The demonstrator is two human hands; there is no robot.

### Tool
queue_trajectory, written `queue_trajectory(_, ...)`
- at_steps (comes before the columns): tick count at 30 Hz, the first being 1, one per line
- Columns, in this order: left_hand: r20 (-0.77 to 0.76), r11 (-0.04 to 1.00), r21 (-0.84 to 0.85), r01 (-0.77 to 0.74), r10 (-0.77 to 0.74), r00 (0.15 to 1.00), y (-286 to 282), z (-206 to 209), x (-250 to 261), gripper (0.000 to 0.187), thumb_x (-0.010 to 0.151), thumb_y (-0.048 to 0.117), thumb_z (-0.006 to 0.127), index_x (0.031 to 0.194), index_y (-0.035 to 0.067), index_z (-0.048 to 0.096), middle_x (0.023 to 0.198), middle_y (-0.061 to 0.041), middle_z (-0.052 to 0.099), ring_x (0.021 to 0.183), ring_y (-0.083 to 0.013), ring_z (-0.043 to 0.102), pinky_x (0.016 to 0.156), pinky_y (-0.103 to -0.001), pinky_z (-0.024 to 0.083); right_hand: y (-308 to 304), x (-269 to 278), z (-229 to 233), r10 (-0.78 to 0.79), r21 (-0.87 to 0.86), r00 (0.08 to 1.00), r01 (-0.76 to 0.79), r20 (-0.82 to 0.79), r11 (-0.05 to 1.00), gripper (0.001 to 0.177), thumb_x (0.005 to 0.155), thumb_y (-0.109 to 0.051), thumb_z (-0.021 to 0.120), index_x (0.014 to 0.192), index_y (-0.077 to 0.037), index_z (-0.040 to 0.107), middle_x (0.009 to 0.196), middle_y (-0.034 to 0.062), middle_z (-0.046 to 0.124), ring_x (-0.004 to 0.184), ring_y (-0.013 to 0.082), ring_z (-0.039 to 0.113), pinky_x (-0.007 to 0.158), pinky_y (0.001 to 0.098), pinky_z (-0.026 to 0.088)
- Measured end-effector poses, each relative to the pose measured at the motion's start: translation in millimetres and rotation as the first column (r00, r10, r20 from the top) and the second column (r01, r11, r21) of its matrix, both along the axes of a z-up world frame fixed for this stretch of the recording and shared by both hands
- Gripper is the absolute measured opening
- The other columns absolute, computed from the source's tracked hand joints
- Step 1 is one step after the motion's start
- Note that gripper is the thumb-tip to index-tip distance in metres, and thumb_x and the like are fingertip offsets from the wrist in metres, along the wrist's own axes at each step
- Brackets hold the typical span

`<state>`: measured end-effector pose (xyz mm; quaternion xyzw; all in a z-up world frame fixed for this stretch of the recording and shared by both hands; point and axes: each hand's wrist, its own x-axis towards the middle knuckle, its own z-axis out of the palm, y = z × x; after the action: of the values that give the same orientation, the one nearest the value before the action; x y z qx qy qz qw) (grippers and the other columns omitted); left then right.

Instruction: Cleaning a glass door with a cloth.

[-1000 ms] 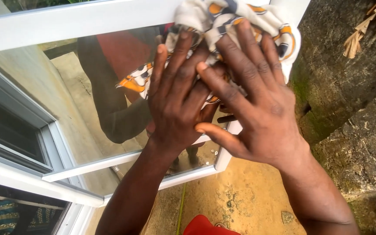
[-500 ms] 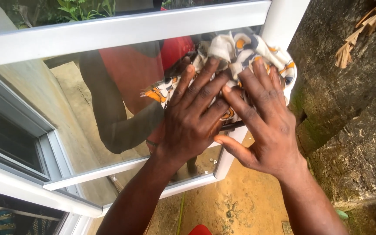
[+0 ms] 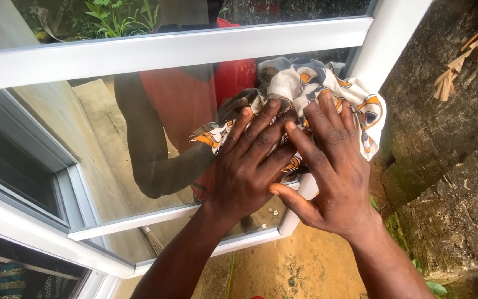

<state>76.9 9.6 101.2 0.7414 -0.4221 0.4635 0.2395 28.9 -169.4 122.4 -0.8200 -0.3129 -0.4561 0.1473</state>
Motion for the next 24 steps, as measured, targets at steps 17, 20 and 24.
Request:
queue_trajectory(17, 0.069, 0.986, -0.11, -0.128, 0.136, 0.988, 56.6, -2.0, -3.2, 0.027, 0.108, 0.027, 0.062, 0.128, 0.014, 0.074, 0.147, -0.01, 0.062, 0.149, -0.0304, 0.046, 0.131, -0.056, 0.025, 56.1, 17.3, 9.4, 0.079, -0.082, 0.995, -0.075, 0.052, 0.994, 0.078, 0.099, -0.069, 0.055, 0.155, -0.016, 0.046, 0.166, 0.0197, 0.034, 0.159, 0.0423, 0.028, 0.134, 0.0655, 0.013)
queue_trajectory(20, 0.095, 0.976, -0.157, -0.153, 0.169, 0.981, 68.0, -4.4, -1.9, 0.029, 0.108, 0.033, 0.062, 0.127, 0.016, 0.074, 0.144, -0.009, 0.063, 0.148, -0.0297, 0.048, 0.131, -0.056, 0.026, 69.2, 19.4, 15.7, 0.099, -0.107, 0.993, -0.091, 0.068, 0.99, 0.077, 0.1, -0.07, 0.054, 0.155, -0.017, 0.047, 0.165, 0.0183, 0.035, 0.158, 0.0414, 0.029, 0.134, 0.0642, 0.013)
queue_trajectory(24, 0.071, 0.966, -0.201, -0.166, 0.183, 0.981, 85.6, -6.0, -3.1, 0.035, 0.106, 0.042, 0.064, 0.126, 0.016, 0.073, 0.143, -0.008, 0.064, 0.149, -0.03, 0.047, 0.132, -0.057, 0.025, 87.4, 19.0, 28.8, 0.068, -0.191, 0.994, -0.05, 0.088, 0.98, 0.079, 0.1, -0.073, 0.05, 0.154, -0.016, 0.05, 0.163, 0.0186, 0.038, 0.156, 0.0385, 0.034, 0.131, 0.0628, 0.015)
